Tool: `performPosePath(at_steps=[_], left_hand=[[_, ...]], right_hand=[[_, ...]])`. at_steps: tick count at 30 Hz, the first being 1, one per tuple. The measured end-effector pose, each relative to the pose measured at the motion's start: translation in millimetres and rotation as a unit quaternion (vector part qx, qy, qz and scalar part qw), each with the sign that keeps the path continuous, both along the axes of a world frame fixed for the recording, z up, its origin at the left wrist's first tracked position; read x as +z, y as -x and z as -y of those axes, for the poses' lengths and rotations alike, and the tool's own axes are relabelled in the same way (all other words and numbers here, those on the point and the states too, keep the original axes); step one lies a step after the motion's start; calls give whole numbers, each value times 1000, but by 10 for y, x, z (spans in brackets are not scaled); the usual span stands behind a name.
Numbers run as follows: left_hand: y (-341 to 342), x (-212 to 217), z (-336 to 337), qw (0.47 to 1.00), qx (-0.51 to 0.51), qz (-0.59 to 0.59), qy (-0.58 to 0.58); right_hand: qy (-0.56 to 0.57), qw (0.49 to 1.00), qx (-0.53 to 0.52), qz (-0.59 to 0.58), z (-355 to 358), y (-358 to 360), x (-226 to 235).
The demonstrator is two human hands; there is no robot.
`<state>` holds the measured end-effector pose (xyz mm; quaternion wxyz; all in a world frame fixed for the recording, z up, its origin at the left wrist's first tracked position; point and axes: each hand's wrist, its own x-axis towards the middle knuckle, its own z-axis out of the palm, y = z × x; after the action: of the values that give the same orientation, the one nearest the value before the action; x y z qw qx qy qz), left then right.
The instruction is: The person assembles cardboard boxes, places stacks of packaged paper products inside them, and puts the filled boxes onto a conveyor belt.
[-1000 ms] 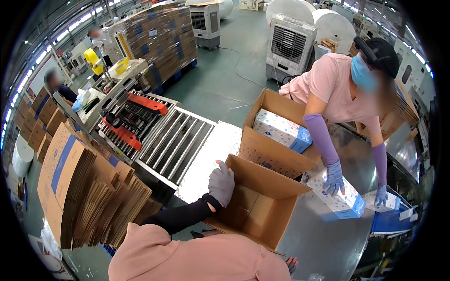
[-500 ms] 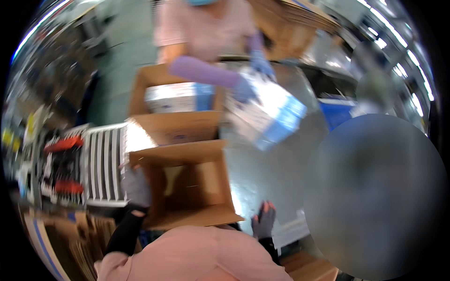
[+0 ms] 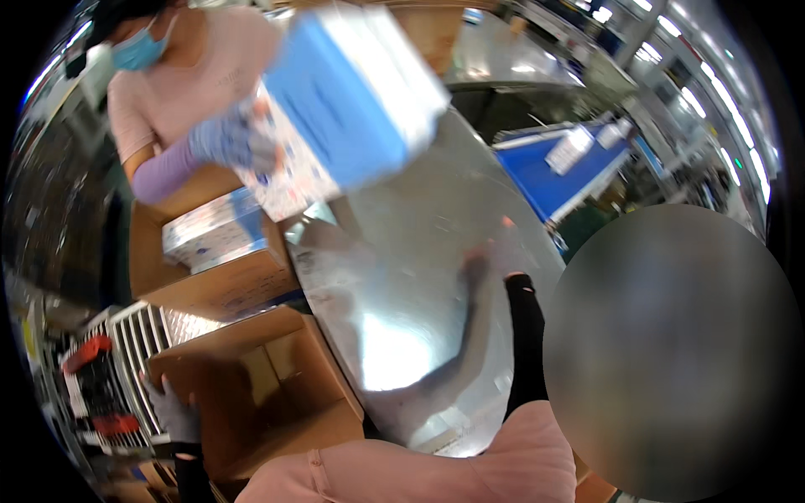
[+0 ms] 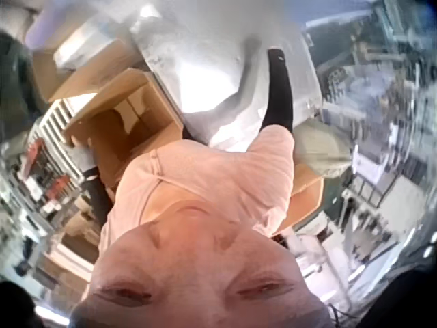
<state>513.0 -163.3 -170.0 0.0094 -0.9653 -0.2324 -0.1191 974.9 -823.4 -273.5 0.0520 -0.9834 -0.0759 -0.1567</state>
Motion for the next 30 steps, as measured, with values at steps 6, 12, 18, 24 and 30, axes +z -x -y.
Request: performPosePath(at_steps=[6, 12, 18, 24, 30], left_hand=[[-25, 434, 414, 984, 129, -28, -116], [34, 381, 532, 956, 229, -124, -136], [-116, 343, 497, 963, 223, -112, -100], [-91, 191, 441, 962, 218, -61, -155], [-119, 182, 453, 941, 333, 10, -62]], right_hand=[[34, 997, -53, -39, -837, 570, -757], [-179, 910, 96, -361, -938, 402, 368], [16, 998, 8, 53, 21, -556, 952], [465, 880, -60, -70, 76, -1445, 1434], [394, 902, 84, -155, -192, -2058, 984]])
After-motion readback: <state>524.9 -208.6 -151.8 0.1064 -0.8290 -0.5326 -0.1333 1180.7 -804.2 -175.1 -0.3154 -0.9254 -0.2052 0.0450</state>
